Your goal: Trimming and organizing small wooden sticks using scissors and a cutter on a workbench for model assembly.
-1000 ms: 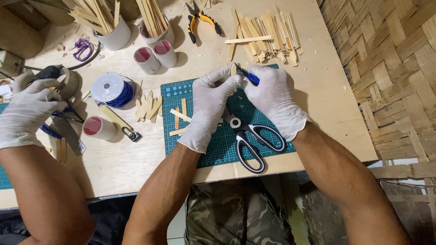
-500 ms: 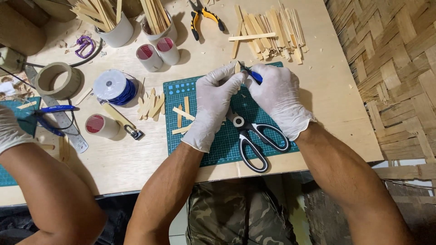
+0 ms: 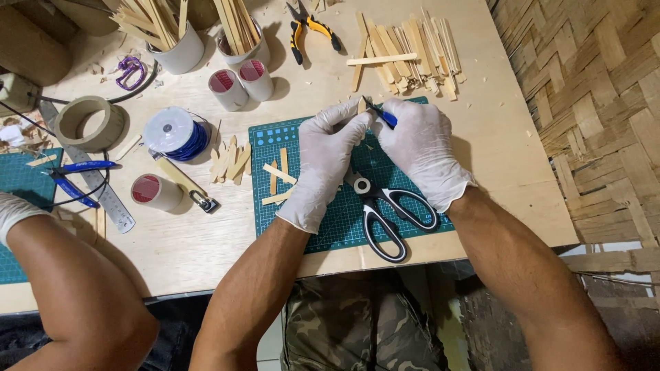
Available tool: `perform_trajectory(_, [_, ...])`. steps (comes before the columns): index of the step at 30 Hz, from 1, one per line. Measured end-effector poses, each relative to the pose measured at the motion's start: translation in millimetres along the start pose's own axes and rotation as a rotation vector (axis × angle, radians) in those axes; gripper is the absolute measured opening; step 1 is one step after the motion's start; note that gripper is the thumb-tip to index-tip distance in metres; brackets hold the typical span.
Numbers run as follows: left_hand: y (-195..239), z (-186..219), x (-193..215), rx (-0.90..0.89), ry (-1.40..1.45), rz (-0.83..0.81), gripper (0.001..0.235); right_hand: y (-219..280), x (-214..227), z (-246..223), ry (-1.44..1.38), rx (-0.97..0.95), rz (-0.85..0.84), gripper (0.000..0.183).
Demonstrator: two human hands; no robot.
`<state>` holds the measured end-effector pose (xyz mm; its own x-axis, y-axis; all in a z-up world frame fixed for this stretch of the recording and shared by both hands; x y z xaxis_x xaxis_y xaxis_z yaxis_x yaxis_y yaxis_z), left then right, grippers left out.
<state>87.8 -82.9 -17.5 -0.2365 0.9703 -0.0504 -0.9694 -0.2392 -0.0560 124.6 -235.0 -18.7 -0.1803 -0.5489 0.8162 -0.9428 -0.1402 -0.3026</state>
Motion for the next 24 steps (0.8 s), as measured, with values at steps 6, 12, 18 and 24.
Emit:
perform_trajectory(6, [3.0, 0.8, -3.9, -0.037, -0.002, -0.009, 0.029, -3.9, 3.0, -1.9, 0.0, -0.047, -0.018, 0.026])
perform_trajectory(12, [-0.3, -8.9, -1.5, 0.0, -0.005, 0.002, 0.025, -6.4, -1.7, -0.4, -0.028, -0.067, -0.038, 0.029])
perform_trajectory(18, [-9.4, -23.3, -1.2, 0.065, 0.027, -0.007, 0.021, -4.7, 0.2, -5.1, -0.046, -0.069, -0.028, 0.027])
perform_trajectory(24, [-12.6, -26.9, -1.5, 0.098, 0.067, -0.008, 0.022, -4.1, -3.0, -2.2, -0.031, -0.069, -0.034, 0.024])
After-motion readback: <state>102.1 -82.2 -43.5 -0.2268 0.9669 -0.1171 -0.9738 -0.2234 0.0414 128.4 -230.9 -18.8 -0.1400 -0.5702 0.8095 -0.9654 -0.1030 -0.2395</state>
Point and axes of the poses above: each hand's wrist, its own y-axis away from the middle knuckle, its own x-axis out of the back of the hand, z = x × y, the point moved 3 cm from there along -y, towards the middle knuckle, and after that the axes turned 7 degrees about -y, right-handed, at the moved point
